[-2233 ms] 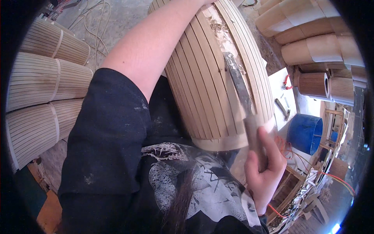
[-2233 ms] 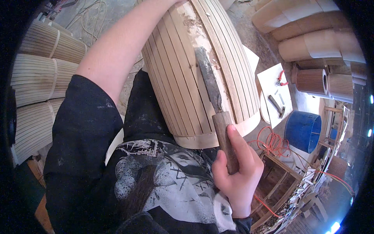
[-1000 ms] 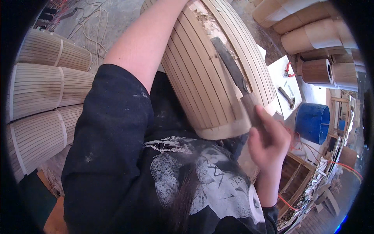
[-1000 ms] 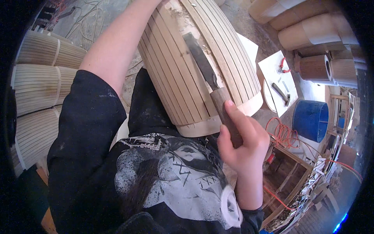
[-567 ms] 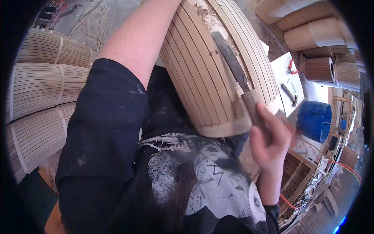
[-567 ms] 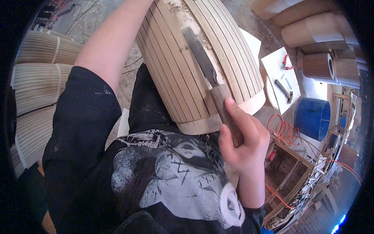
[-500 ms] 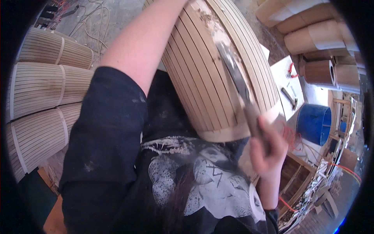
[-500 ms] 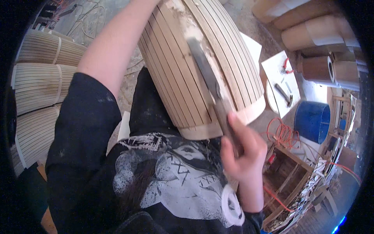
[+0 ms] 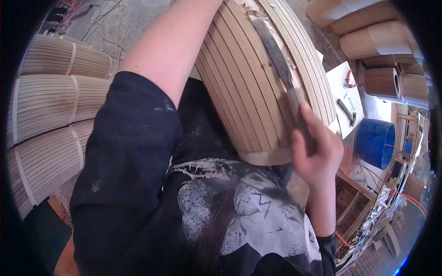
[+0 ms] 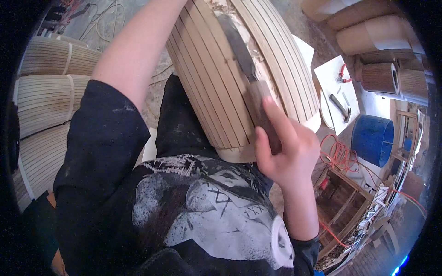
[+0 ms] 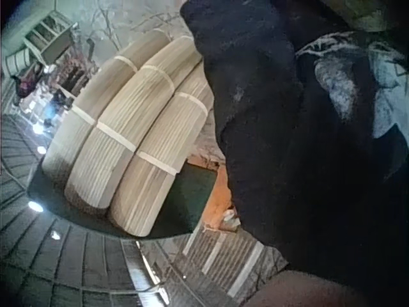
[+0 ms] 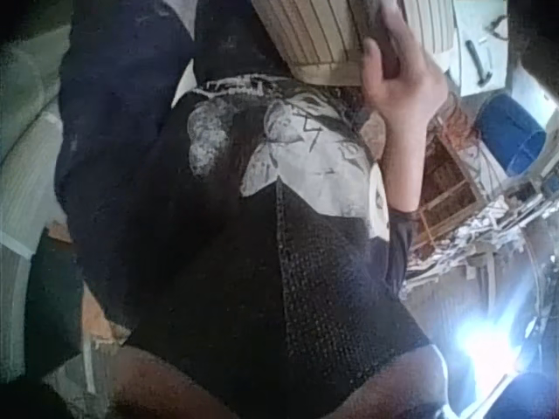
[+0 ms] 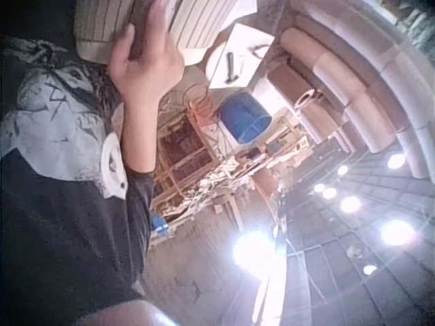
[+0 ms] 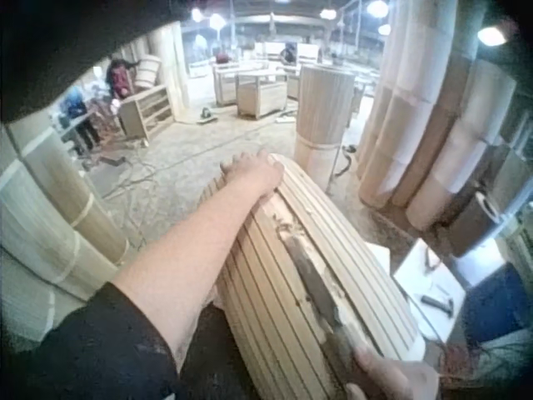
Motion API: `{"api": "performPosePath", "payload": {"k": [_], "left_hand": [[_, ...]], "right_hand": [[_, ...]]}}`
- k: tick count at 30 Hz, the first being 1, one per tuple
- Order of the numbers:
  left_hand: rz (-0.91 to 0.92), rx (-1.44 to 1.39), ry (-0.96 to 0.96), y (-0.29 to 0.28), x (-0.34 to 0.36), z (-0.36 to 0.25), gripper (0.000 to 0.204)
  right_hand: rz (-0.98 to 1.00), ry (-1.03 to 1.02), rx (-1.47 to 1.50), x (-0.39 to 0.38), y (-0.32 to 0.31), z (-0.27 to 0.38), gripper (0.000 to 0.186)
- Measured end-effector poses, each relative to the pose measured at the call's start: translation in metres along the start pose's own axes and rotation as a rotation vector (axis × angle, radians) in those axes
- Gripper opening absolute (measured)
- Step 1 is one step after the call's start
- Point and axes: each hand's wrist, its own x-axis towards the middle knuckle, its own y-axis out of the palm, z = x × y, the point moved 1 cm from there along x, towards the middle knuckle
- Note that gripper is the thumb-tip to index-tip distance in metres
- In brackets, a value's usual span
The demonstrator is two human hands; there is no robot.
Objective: Carving a slot or joint into a curved wooden panel using a chisel and hammer.
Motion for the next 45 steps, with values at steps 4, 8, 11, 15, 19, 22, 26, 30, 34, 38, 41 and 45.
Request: {"api": "performPosePath", "payload": {"k": [4, 8, 11, 15, 19, 22, 26, 30, 34, 38, 41, 45], "left_hand": [[-0.001, 0.007, -0.03, -0.006, 0.005, 0.007, 0.062], [-0.048, -0.042, -0.006, 0.0, 0.008, 0.006, 0.062], [0.003, -0.02, 0.001, -0.003, 0.007, 0.006, 0.062], [-0.042, 0.001, 0.011, 0.0, 0.003, 0.002, 0.061], [-0.033, 0.013, 0.001, -0.003, -0.001, -0.003, 0.061], [0.007, -0.015, -0.012, -0.007, -0.007, 0.005, 0.061], [-0.036, 0.008, 0.013, -0.003, 0.006, 0.002, 0.06], [-0.011, 0.014, 0.02, -0.005, 0.001, -0.002, 0.06], [-0.015, 0.02, 0.022, -0.001, 0.002, -0.009, 0.06], [-0.045, 0.016, 0.028, -0.001, 0.003, 0.001, 0.06], [0.046, -0.047, -0.04, -0.004, -0.01, -0.003, 0.06], [-0.059, 0.0, 0.01, -0.003, 0.0, -0.001, 0.059]], "right_hand": [[0.043, 0.096, 0.129, -0.006, -0.025, 0.015, 0.054], [0.049, 0.024, 0.053, -0.017, -0.044, 0.016, 0.055], [0.072, 0.014, -0.028, -0.013, -0.035, 0.015, 0.055], [0.072, 0.058, 0.006, -0.023, -0.037, 0.012, 0.053], [-0.011, 0.086, 0.034, -0.019, -0.008, 0.003, 0.053], [0.024, 0.086, 0.045, -0.017, -0.024, 0.014, 0.053], [0.056, 0.138, 0.006, -0.017, -0.035, 0.023, 0.053], [0.017, 0.076, 0.007, -0.021, -0.027, 0.014, 0.054], [-0.076, 0.093, -0.003, -0.029, -0.005, 0.0, 0.05], [0.052, 0.134, -0.065, 0.01, -0.014, 0.027, 0.049], [0.037, 0.124, 0.043, -0.018, -0.038, 0.021, 0.05], [0.02, 0.101, 0.025, -0.015, -0.035, 0.021, 0.05]]}}
